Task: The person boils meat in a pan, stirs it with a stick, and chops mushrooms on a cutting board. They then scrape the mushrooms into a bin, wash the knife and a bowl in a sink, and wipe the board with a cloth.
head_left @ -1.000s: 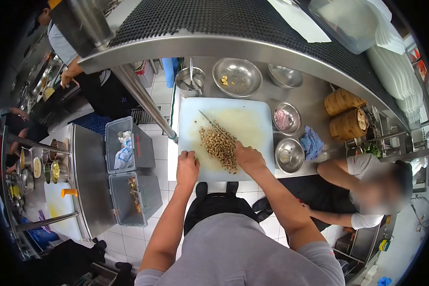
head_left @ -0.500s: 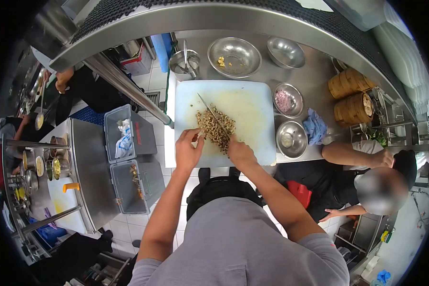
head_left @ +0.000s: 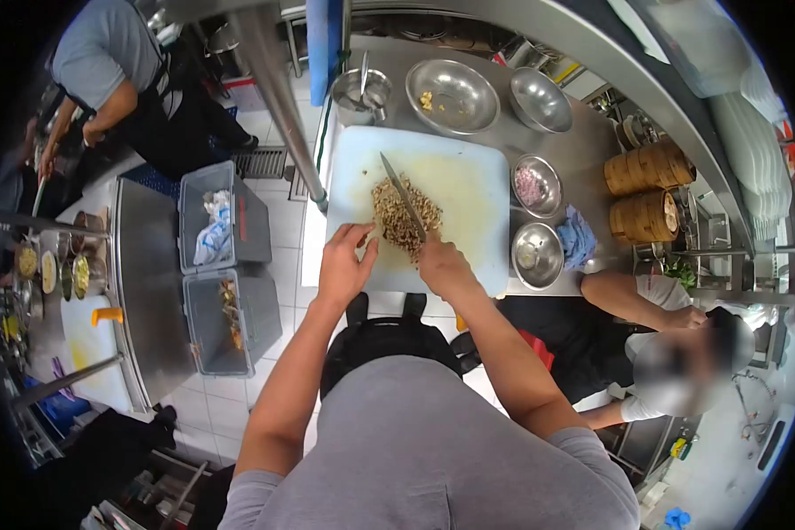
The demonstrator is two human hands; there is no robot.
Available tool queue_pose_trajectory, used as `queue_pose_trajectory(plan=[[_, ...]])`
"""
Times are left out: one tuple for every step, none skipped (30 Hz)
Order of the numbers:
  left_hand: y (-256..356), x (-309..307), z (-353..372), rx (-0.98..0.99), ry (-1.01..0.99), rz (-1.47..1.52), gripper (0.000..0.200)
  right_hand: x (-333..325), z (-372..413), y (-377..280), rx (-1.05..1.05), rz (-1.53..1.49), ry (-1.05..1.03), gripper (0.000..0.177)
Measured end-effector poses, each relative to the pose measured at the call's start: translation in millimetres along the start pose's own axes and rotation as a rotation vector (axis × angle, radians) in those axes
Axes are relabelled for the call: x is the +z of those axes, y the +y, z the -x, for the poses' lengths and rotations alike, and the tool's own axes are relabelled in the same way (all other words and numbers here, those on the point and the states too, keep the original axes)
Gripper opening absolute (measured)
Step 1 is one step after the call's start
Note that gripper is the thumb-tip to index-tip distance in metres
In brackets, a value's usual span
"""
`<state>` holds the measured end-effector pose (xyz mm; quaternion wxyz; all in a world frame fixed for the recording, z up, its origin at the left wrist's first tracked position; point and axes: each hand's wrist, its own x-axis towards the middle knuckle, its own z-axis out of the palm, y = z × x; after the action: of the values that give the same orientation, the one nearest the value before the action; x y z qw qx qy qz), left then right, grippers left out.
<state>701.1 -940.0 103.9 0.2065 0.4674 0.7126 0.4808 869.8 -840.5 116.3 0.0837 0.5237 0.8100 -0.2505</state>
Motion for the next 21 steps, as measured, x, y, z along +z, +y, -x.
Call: queue_pose_trajectory(plan=[[-2, 1, 1, -0.02, 0.008, 0.019, 0.024, 7, -6, 8, -0.011, 0.025, -0.006, 0.031], [-6, 1, 3, 0.004, -0.005, -0.006, 0.024, 19, -18, 20, -0.021, 0.051, -0.02, 0.031], [-9, 4, 10, 0.023, -0.024, 0.009, 0.024, 23, -19, 22, -0.038, 0.075, -0.033, 0.031], [-11, 6, 8, 0.053, -0.018, 0.014, 0.024, 11, -23, 32, -0.109, 0.103, -0.004, 0.029], [-13, 6, 8, 0.084, -0.023, 0.014, 0.024, -21, -20, 24, -0.055, -0.038, -0.174, 0.029], [-13, 6, 10, 0.043, -0.058, 0.003, 0.024, -34, -6, 26, -0.073, 0.025, -0.155, 0.027], [-12, 3, 11, 0.039, -0.049, 0.012, 0.024, -43, 3, 26, -0.095, 0.089, -0.121, 0.026], [-10, 2, 11, 0.037, -0.036, 0.025, 0.024, -47, 19, 23, -0.084, 0.156, -0.091, 0.026], [-9, 3, 13, 0.03, -0.024, 0.04, 0.024, -45, 39, 23, -0.071, 0.227, -0.066, 0.026], [-10, 5, 14, 0.028, -0.011, 0.048, 0.024, -31, 45, 31, -0.015, 0.233, -0.085, 0.026], [-13, 6, 17, 0.022, 0.004, 0.055, 0.024, -9, 43, 44, 0.045, 0.173, -0.131, 0.026], [-16, 8, 18, 0.017, 0.02, 0.06, 0.023, 10, 37, 44, 0.072, 0.162, -0.088, 0.027], [-15, 7, 19, -0.019, -0.012, 0.063, 0.024, 25, 35, 41, 0.101, 0.146, -0.047, 0.027], [-11, 5, 20, -0.056, -0.053, 0.065, 0.024, 30, 30, 42, 0.025, 0.125, -0.001, 0.028], [-9, 4, 20, -0.09, -0.093, 0.064, 0.024, 25, 24, 38, -0.008, 0.142, 0.001, 0.028], [-13, 6, 19, -0.059, -0.061, 0.052, 0.024, 15, 17, 34, -0.044, 0.155, 0.008, 0.027], [-16, 10, 21, -0.027, -0.047, 0.042, 0.024, 6, 23, 30, -0.062, 0.161, 0.011, 0.027], [-16, 11, 19, 0.014, -0.026, 0.033, 0.023, -9, 30, 24, -0.056, 0.202, -0.029, 0.027], [-15, 10, 16, 0.01, -0.024, 0.036, 0.023, -9, 35, 25, -0.028, 0.2, -0.039, 0.027], [-12, 7, 16, -0.001, -0.019, 0.04, 0.023, -7, 48, 27, -0.003, 0.202, -0.054, 0.026], [-11, 6, 17, -0.017, -0.014, 0.046, 0.024, -3, 59, 30, 0.022, 0.207, -0.074, 0.026]])
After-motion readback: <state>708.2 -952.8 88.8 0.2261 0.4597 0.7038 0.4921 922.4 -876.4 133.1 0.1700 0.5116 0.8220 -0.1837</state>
